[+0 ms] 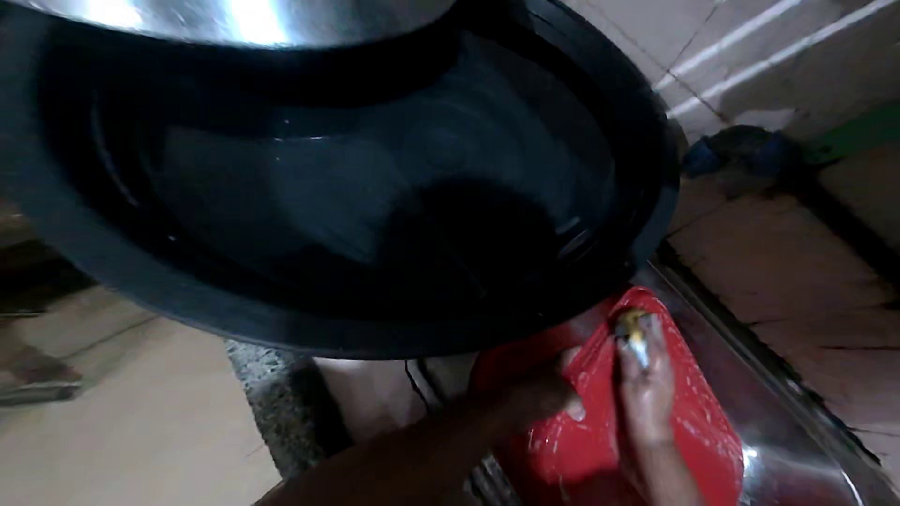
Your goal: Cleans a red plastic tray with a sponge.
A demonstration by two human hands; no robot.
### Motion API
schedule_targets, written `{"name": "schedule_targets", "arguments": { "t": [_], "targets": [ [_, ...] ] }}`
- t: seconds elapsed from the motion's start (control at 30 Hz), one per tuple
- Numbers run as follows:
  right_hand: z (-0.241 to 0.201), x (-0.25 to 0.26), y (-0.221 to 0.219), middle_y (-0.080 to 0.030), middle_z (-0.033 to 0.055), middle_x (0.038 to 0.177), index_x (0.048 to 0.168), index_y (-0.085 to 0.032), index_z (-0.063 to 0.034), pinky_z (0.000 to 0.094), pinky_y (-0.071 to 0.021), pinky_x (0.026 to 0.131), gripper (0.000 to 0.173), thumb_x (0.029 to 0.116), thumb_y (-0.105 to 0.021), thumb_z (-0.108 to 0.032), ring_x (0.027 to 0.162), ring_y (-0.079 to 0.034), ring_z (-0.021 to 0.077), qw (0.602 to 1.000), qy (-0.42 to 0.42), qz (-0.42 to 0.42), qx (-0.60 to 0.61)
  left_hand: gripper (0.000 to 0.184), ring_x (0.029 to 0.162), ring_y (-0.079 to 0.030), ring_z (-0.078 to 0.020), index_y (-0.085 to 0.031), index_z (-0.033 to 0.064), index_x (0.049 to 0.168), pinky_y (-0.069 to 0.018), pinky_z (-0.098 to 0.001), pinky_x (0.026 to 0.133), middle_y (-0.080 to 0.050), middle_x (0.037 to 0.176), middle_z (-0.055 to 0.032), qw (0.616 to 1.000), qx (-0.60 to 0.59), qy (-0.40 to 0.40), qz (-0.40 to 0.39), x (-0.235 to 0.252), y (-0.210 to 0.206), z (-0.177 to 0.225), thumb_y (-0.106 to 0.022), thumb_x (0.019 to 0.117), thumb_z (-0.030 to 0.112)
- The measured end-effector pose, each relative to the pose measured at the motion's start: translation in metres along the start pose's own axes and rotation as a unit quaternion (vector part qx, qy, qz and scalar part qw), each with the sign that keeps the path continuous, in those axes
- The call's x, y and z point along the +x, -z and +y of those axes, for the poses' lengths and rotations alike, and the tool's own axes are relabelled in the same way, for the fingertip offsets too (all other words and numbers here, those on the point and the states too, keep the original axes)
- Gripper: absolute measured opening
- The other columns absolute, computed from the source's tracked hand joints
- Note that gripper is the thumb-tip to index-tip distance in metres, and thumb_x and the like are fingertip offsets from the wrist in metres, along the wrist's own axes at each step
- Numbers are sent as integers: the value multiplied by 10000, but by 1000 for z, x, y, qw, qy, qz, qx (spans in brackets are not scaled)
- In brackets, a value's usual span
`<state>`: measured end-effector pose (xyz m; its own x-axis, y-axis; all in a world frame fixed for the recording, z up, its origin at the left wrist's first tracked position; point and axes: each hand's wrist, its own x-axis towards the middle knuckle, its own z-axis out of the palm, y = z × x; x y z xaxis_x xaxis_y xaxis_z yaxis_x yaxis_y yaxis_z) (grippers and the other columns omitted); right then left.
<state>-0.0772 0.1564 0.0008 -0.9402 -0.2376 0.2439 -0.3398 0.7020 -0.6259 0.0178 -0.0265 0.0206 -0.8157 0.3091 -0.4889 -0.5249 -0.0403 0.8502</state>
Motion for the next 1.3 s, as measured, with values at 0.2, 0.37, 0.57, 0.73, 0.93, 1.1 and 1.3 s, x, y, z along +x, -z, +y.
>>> {"name": "schedule_targets", "arguments": {
  "t": [0.2,0.37,0.57,0.73,0.93,1.1,1.3],
  "targets": [
    [34,70,36,-628,280,1305,1394,-567,-4,636,-432,1057,446,1065,-543,-304,1244,-590,439,973,-200,12,-112,947,1373,-508,-236,-166,226,1647,-468,-461,1091,-434,1569,-132,1000,-16,8,-22,0,-2,4,-694,881,51],
    [-6,-28,-2,-583,261,1422,1339,-619,76,475,-415,1174,476,984,-583,-239,1376,-533,374,996,82,17,2,970,1489,-368,-260,-82,196,1665,-373,-474,1174,-268,1673,-137,999,21,24,-8,-2,-2,7,-682,911,92],
    [31,67,29,-632,258,1328,1432,-558,-51,669,-418,1059,470,1050,-579,-324,1258,-586,443,983,-161,-9,-86,1003,1489,-357,-261,-65,249,1665,-397,-487,1147,-211,1695,-107,999,-4,38,-14,-3,-5,10,-682,901,46],
    [-14,2,8,-595,232,1418,1438,-558,-3,560,-460,1096,492,1014,-581,-251,1307,-583,386,999,-15,4,-49,963,1452,-418,-261,-107,216,1662,-415,-479,1137,-313,1651,-133,999,22,24,-11,-1,-2,10,-690,907,77],
    [32,-5,20,-533,210,1497,1458,-534,4,517,-393,1177,524,1002,-604,-246,1408,-499,340,999,-54,6,-3,977,1497,-350,-249,-91,248,1665,-389,-487,1157,-225,1692,-98,999,20,41,-1,-3,-5,7,-688,906,106],
    [168,-44,87,-583,311,1378,1473,-482,32,623,-396,1112,604,1053,-544,-397,1309,-548,464,901,-405,87,-131,991,1483,-373,-236,-96,234,1662,-407,-467,1149,-254,1678,-105,999,7,39,-9,1,-4,8,-686,886,60],
    [83,-10,47,-586,281,1387,1494,-473,-22,660,-445,1043,516,1055,-536,-284,1268,-578,464,939,-312,80,-123,953,1429,-440,-242,-151,245,1655,-443,-464,1109,-324,1642,-125,999,8,38,9,0,-2,2,-700,893,87]
  ]
}}
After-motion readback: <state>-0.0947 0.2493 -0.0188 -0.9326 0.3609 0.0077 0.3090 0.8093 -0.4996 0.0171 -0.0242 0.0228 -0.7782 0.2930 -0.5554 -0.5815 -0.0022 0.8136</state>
